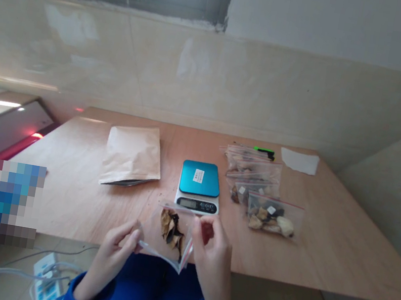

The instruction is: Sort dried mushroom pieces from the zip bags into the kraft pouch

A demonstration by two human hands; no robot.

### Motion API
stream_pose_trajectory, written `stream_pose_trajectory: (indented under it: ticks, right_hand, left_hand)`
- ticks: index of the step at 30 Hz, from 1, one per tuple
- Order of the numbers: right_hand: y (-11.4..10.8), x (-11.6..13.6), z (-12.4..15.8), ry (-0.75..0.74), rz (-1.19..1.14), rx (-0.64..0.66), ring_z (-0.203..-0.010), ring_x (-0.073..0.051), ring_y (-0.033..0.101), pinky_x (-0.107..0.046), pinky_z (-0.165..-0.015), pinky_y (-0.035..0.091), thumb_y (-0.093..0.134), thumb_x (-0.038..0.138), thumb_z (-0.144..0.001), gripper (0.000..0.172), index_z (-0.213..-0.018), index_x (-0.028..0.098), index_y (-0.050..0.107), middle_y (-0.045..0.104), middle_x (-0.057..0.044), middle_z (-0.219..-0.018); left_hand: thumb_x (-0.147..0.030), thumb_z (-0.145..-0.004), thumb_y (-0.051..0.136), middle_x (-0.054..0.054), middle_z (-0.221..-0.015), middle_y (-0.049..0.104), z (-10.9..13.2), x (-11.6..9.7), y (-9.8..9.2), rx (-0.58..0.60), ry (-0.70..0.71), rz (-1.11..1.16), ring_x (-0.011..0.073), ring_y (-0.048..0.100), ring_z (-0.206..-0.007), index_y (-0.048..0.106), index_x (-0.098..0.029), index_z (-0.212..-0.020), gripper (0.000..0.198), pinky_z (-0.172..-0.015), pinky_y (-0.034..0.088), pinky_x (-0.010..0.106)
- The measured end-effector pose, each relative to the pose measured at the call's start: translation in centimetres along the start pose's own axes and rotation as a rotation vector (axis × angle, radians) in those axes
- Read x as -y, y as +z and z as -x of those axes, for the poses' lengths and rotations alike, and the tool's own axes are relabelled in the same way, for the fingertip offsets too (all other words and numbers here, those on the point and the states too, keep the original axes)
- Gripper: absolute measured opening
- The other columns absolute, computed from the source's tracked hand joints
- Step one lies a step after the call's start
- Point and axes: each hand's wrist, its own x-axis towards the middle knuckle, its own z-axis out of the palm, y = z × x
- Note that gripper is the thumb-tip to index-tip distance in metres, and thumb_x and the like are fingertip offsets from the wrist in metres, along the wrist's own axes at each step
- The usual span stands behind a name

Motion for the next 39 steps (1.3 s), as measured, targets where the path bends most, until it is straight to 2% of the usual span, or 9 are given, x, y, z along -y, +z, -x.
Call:
stream_pose_trajectory:
  ticks: [3, 7, 13, 18, 23, 26, 29, 33, 39]
  right_hand:
    - [0.6, 1.5, 0.9, 0.005, -0.117, -0.001, -0.071, -0.014, 0.062, -0.021, -0.063, 0.052, 0.058, 0.032, -0.088, 0.013, -0.092, 0.020, 0.054, 0.061, -0.002, -0.077]
    - [1.6, 3.1, 1.6, -0.053, -0.114, 0.359, -0.086, -0.016, 0.066, -0.026, -0.076, 0.054, 0.043, 0.024, -0.095, 0.016, -0.101, 0.021, 0.058, 0.066, -0.006, -0.093]
    - [4.3, 1.6, 0.1, -0.276, 0.366, 0.602, -0.114, -0.027, 0.057, -0.047, -0.098, 0.046, 0.046, 0.012, -0.086, 0.031, -0.115, 0.017, 0.057, 0.064, -0.014, -0.114]
    - [7.1, 1.5, -1.4, -0.236, 0.700, 0.831, -0.116, -0.037, 0.055, -0.048, -0.091, 0.050, 0.065, 0.017, -0.072, 0.059, -0.128, 0.002, 0.050, 0.057, -0.027, -0.124]
    - [8.2, 1.4, -1.8, -0.236, 0.813, 0.771, -0.112, -0.033, 0.056, -0.044, -0.094, 0.047, 0.048, 0.014, -0.084, 0.036, -0.117, 0.004, 0.057, 0.060, -0.023, -0.119]
    - [7.9, 0.7, -2.0, -0.235, 0.791, 0.759, -0.112, -0.032, 0.056, -0.044, -0.097, 0.045, 0.040, 0.009, -0.086, 0.036, -0.119, 0.004, 0.055, 0.060, -0.021, -0.120]
    - [7.4, 0.2, -2.4, -0.218, 0.739, 0.776, -0.116, -0.032, 0.055, -0.045, -0.100, 0.043, 0.040, 0.007, -0.086, 0.039, -0.123, 0.003, 0.053, 0.057, -0.023, -0.125]
    - [6.9, 0.2, -3.0, -0.238, 0.600, 0.800, -0.110, -0.027, 0.059, -0.040, -0.097, 0.046, 0.042, 0.004, -0.085, 0.033, -0.114, 0.005, 0.057, 0.060, -0.022, -0.120]
    - [6.4, -0.3, -3.7, -0.210, 0.482, 0.829, -0.100, -0.025, 0.063, -0.035, -0.090, 0.047, 0.046, 0.004, -0.085, 0.023, -0.101, 0.009, 0.062, 0.067, -0.016, -0.106]
  left_hand:
    - [-0.048, -0.092, 0.039, 0.000, -0.059, 0.049, -0.1, -0.1, 0.6, 0.044, -0.045, 0.021, 0.0125, 0.048, -0.056, 0.046, -0.019, -0.064, 0.041, -0.055, 0.037, 0.023]
    - [-0.048, -0.093, 0.038, 0.001, -0.063, 0.052, 0.0, -0.1, 0.9, 0.071, -0.067, 0.027, 0.0134, 0.050, -0.060, 0.048, -0.019, -0.069, 0.039, -0.059, 0.039, 0.024]
    - [-0.045, -0.095, 0.036, 0.000, -0.064, 0.051, 0.2, -0.2, 1.1, 0.118, -0.037, -0.018, 0.0138, 0.050, -0.060, 0.046, -0.020, -0.069, 0.038, -0.059, 0.039, 0.026]
    - [-0.041, -0.096, 0.035, 0.002, -0.070, 0.056, 0.2, -0.4, 1.2, 0.141, -0.004, -0.014, 0.0145, 0.055, -0.066, 0.050, -0.019, -0.073, 0.035, -0.065, 0.043, 0.026]
    - [-0.036, -0.096, 0.036, 0.003, -0.078, 0.061, -0.6, 0.9, -0.9, -0.077, 0.041, -0.158, 0.0172, 0.061, -0.079, 0.054, -0.020, -0.082, 0.028, -0.074, 0.047, 0.029]
    - [-0.033, -0.093, 0.044, 0.008, -0.101, 0.063, -2.7, 2.6, -3.5, -0.302, 0.152, -0.393, 0.0226, 0.060, -0.099, 0.057, -0.020, -0.101, 0.021, -0.087, 0.047, 0.038]
    - [-0.029, -0.086, 0.053, 0.016, -0.128, 0.054, -5.5, 4.4, -6.3, -0.432, 0.138, -0.673, 0.0323, 0.053, -0.117, 0.054, -0.017, -0.121, 0.037, -0.096, 0.043, 0.050]
    - [-0.022, -0.083, 0.057, 0.018, -0.137, 0.050, -8.1, 6.2, -8.7, -0.330, 0.027, -0.867, 0.0352, 0.052, -0.120, 0.054, -0.018, -0.126, 0.043, -0.094, 0.045, 0.051]
    - [-0.021, -0.086, 0.053, 0.011, -0.133, 0.057, -9.3, 6.6, -9.8, -0.327, 0.107, -0.905, 0.0294, 0.056, -0.117, 0.060, -0.023, -0.121, 0.036, -0.096, 0.046, 0.044]
